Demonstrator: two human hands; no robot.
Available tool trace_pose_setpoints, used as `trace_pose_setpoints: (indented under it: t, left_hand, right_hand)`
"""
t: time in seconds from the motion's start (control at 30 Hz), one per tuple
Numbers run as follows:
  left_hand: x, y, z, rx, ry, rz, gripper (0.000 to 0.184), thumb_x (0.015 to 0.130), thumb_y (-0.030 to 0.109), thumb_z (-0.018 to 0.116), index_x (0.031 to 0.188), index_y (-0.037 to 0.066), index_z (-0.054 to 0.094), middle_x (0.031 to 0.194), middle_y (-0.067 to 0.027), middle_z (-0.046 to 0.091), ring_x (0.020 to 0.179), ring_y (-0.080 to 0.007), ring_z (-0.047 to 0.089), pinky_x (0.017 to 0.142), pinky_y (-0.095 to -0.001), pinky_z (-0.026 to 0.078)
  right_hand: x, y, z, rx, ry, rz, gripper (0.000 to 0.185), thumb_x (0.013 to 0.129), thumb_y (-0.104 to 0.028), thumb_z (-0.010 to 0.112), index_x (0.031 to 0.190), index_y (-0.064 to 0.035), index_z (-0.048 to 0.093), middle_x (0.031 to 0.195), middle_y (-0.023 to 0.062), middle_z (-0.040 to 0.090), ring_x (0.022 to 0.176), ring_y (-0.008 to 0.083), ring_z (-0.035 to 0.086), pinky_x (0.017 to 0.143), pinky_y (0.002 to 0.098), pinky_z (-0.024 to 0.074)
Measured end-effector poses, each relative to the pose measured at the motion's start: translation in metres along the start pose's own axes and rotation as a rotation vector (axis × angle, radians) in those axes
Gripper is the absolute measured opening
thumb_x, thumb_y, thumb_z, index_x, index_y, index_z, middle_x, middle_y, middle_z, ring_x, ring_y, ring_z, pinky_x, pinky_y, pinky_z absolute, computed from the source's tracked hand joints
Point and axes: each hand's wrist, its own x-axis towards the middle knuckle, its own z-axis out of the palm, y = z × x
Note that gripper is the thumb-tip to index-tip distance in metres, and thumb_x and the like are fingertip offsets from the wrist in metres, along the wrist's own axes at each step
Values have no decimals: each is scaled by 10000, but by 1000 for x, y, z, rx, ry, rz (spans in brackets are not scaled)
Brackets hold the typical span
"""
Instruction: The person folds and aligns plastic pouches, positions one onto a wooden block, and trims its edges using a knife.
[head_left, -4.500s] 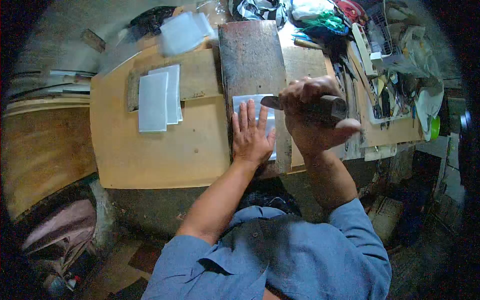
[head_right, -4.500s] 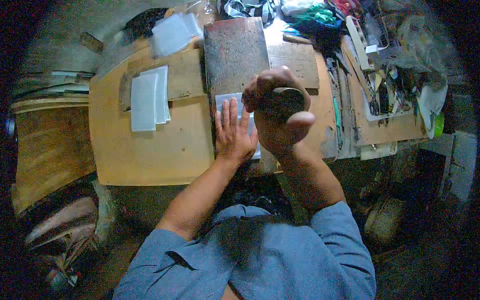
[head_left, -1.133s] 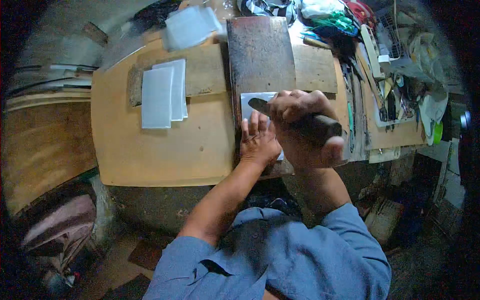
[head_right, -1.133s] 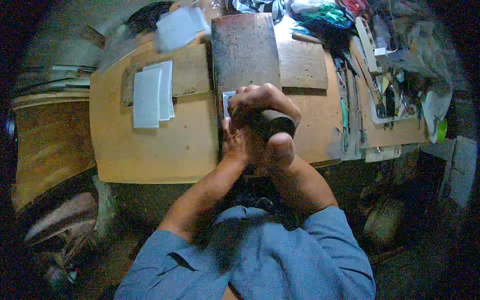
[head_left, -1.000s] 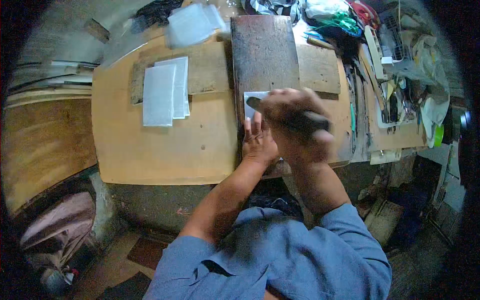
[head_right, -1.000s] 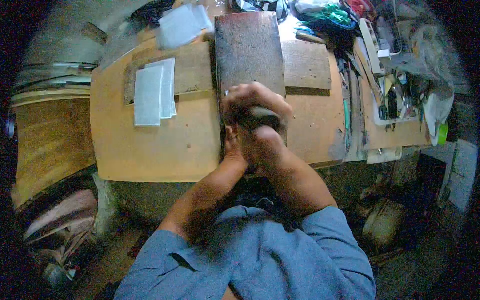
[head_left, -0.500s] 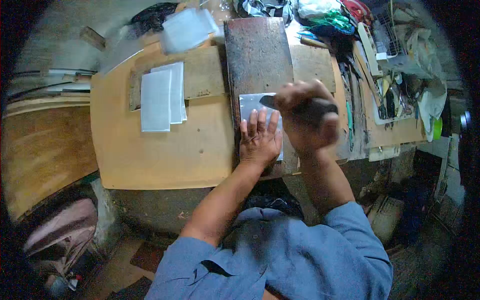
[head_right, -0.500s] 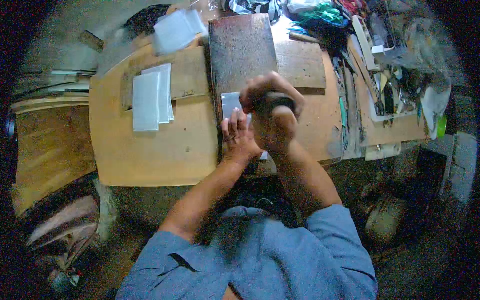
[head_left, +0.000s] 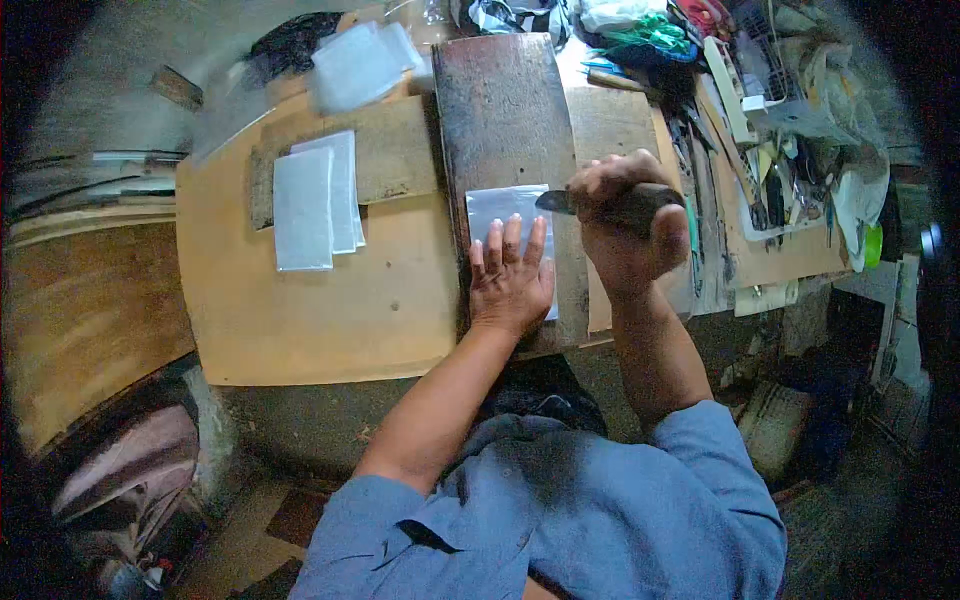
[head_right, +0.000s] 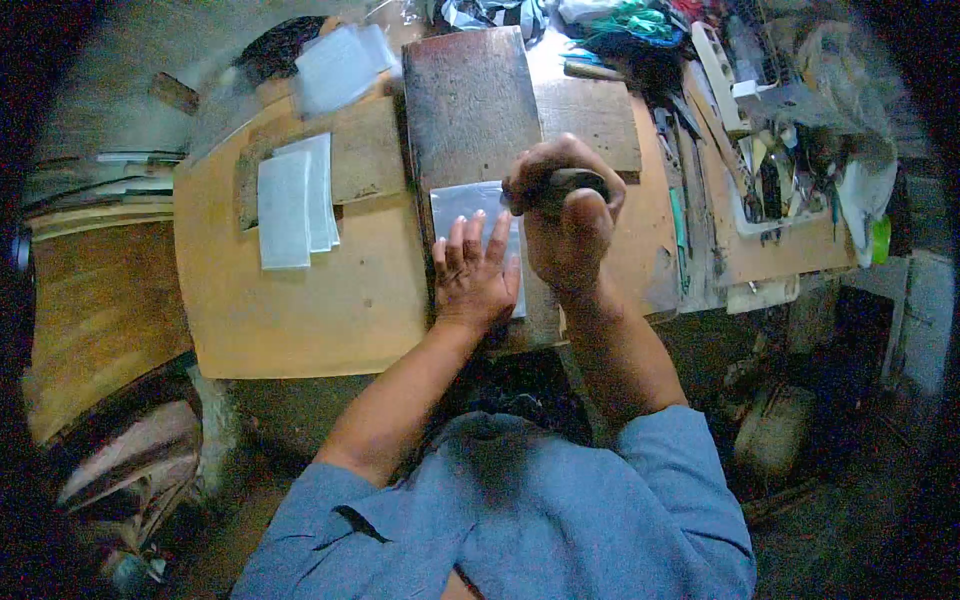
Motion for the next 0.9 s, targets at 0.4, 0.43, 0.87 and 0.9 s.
trace_pose_setpoints:
  t: [0.4, 0.43, 0.87, 0.9]
  left_hand:
    - [-8, -5, 6, -89, 54, 94, 496, 741, 297, 620, 1214, 191, 514, 1155, -71, 436, 1078, -271, 387, 867, -447, 316]
    - [-6, -5, 5, -77, 49, 97, 470, 736, 299, 622, 1186, 191, 534, 1134, -66, 441, 1063, -266, 390, 859, -440, 318]
    - [-11, -6, 8, -101, 33, 59, 414, 763, 420, 500, 991, 92, 609, 1027, -119, 456, 1069, -306, 342, 941, -457, 243]
    - [-10, -6, 4, -114, 59, 57, 416, 760, 418, 504, 992, 89, 607, 1029, -120, 456, 1075, -307, 339, 945, -457, 241]
  right_hand:
    - [-7, 2, -3, -77, -11, -98, 644, 763, -605, 579, 930, 14, 515, 766, 101, 497, 693, 205, 455, 643, 327, 366]
    - [-9, 0, 3, -66, 17, -122, 647, 764, -614, 573, 930, 8, 511, 767, 102, 498, 700, 209, 457, 657, 341, 368]
    - [-13, 13, 64, 28, -141, -94, 636, 769, -621, 560, 850, 5, 485, 747, 109, 483, 700, 224, 447, 691, 374, 370]
    - [-13, 28, 53, -30, -117, -26, 621, 764, -608, 572, 850, 1, 487, 744, 103, 480, 699, 222, 447, 691, 368, 370]
